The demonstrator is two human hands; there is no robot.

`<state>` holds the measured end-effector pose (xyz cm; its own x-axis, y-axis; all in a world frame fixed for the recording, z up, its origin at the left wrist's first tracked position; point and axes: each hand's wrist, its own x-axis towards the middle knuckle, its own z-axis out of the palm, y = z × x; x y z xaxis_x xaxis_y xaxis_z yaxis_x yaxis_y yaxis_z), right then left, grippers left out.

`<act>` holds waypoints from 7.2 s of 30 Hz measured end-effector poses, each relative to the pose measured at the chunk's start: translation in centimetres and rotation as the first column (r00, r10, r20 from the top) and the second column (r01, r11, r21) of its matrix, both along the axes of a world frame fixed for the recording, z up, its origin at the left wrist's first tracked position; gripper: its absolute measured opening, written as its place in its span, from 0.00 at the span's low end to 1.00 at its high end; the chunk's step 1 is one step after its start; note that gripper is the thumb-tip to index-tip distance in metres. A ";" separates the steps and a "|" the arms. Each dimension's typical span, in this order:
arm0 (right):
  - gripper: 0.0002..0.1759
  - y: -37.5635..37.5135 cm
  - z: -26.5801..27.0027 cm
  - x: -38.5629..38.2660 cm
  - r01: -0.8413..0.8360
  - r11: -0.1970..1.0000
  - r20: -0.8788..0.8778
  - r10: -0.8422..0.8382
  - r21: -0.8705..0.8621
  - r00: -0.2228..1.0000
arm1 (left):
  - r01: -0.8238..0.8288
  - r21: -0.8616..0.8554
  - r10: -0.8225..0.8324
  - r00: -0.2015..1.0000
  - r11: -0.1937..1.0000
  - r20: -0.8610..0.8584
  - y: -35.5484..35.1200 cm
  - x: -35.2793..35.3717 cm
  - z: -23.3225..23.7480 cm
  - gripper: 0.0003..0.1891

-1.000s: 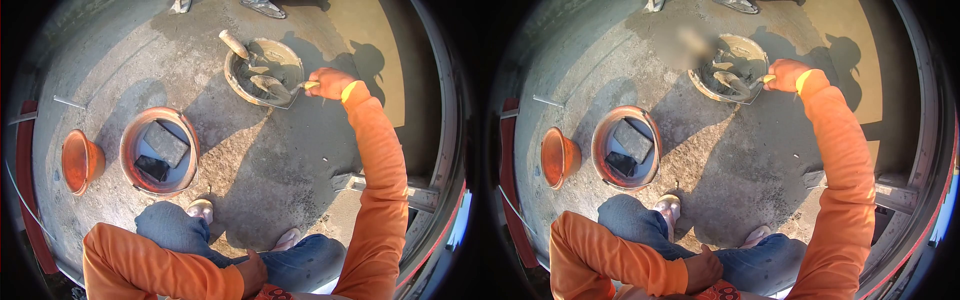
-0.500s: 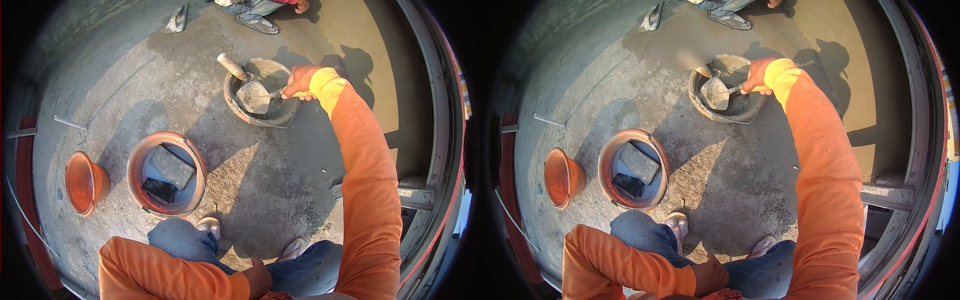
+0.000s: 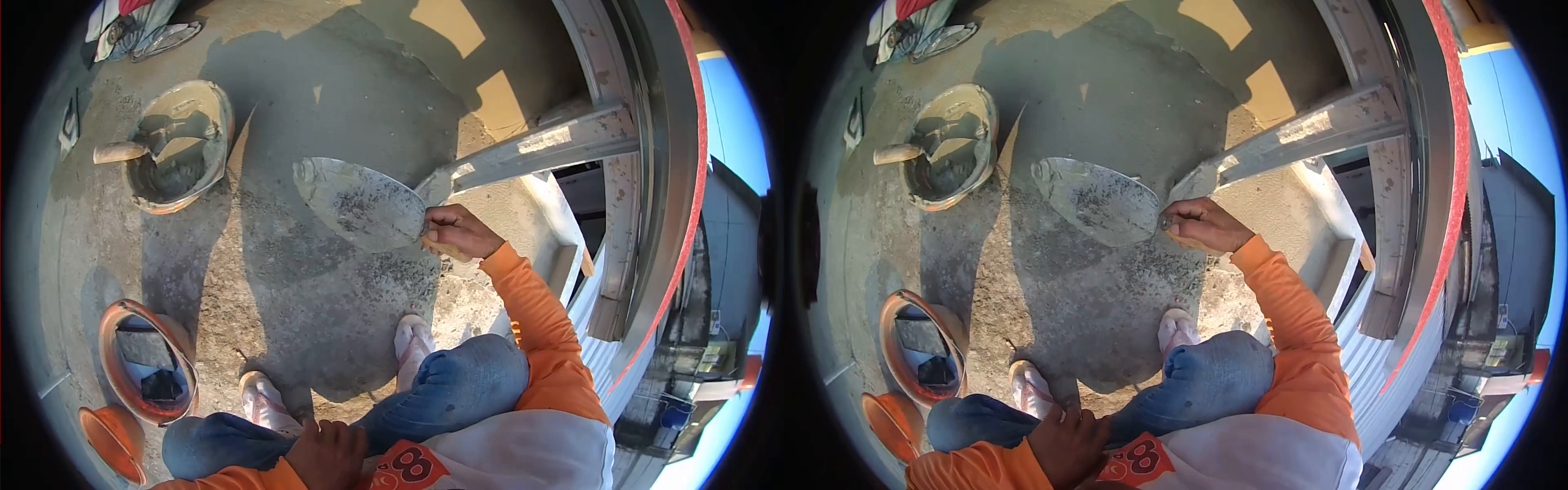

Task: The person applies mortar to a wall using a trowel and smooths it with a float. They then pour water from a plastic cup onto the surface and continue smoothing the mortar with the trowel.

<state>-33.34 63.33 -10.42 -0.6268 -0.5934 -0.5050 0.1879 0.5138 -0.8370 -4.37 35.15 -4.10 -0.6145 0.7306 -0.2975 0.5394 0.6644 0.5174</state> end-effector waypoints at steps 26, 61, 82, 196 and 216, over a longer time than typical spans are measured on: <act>0.26 50.5 -11.0 -13.4 0.841 0.143 -0.849 0.182 0.522 0.496 | -0.162 -0.199 0.224 0.913 0.967 0.342 10.1 -6.7 -2.5 0.31; 0.22 48.4 -6.9 -18.7 0.698 0.254 -0.740 0.141 0.669 0.658 | -0.138 -0.240 0.225 0.896 0.961 0.383 10.2 -8.7 -3.6 0.33; 0.20 39.9 -5.3 -16.6 0.447 0.198 -0.483 0.495 0.872 0.722 | -0.099 -0.219 0.183 0.895 0.971 0.407 9.9 -8.6 -3.5 0.33; 0.24 41.7 -16.9 -11.9 0.818 0.365 -0.813 -0.218 0.445 0.540 | -0.126 -0.256 0.203 0.932 0.959 0.301 9.6 -8.4 -3.5 0.32; 0.19 41.4 -6.0 -9.6 0.850 0.304 -0.350 -0.812 0.430 0.467 | -0.137 -0.245 0.212 0.927 0.960 0.311 9.2 -8.9 -3.8 0.33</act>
